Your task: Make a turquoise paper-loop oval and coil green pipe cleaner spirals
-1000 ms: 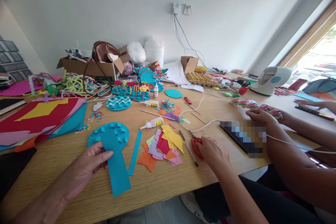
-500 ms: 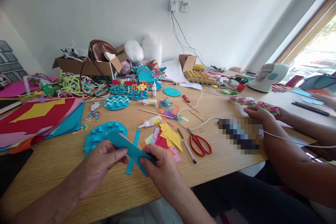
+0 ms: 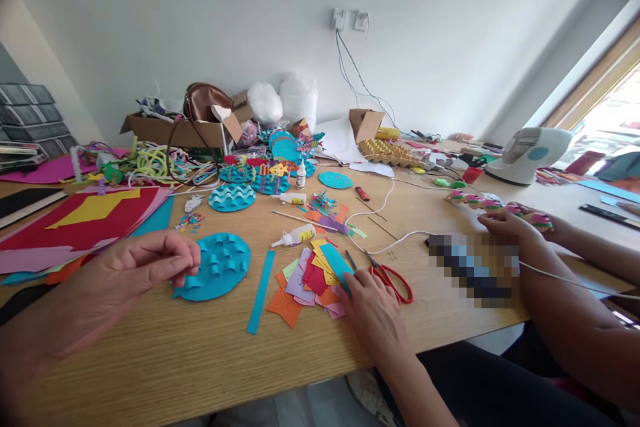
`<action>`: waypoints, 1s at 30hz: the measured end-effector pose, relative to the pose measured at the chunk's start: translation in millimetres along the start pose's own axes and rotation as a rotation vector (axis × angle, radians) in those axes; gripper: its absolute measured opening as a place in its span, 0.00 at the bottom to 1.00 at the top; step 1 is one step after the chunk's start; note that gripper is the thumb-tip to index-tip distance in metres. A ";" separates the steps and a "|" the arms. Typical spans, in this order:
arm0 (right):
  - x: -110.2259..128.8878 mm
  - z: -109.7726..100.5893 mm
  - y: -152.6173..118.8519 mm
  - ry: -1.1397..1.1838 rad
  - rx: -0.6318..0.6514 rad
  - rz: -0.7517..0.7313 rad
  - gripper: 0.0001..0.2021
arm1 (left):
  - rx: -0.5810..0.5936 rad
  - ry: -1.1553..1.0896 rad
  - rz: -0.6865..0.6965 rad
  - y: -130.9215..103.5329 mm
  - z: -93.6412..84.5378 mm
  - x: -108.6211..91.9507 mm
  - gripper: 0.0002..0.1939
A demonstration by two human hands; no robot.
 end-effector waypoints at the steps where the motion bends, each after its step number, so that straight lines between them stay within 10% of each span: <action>1: 3.6 -2.3 -1.3 0.040 -0.011 -0.020 0.13 | 0.003 0.052 0.016 3.1 -4.2 -2.6 0.10; 8: 71.8 -29.6 -1.8 0.369 0.174 -0.249 0.11 | 0.209 0.642 0.063 32.5 -9.3 5.8 0.10; 16: 157.9 -27.4 -0.9 0.075 0.191 -0.702 0.14 | 0.388 1.105 0.241 24.6 -1.7 39.9 0.09; 30: 180.8 -38.2 -1.9 -0.061 0.115 -1.138 0.04 | 0.508 0.987 0.152 10.9 10.1 55.4 0.09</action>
Point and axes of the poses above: each hand's wrist, its own y-axis towards the middle knuckle, its own z-axis out of the palm, x = y × z, the point moved 8 cm from there along y, towards the middle knuckle, and after that the axes turned 8 degrees about -y, right-handed, at the moved point
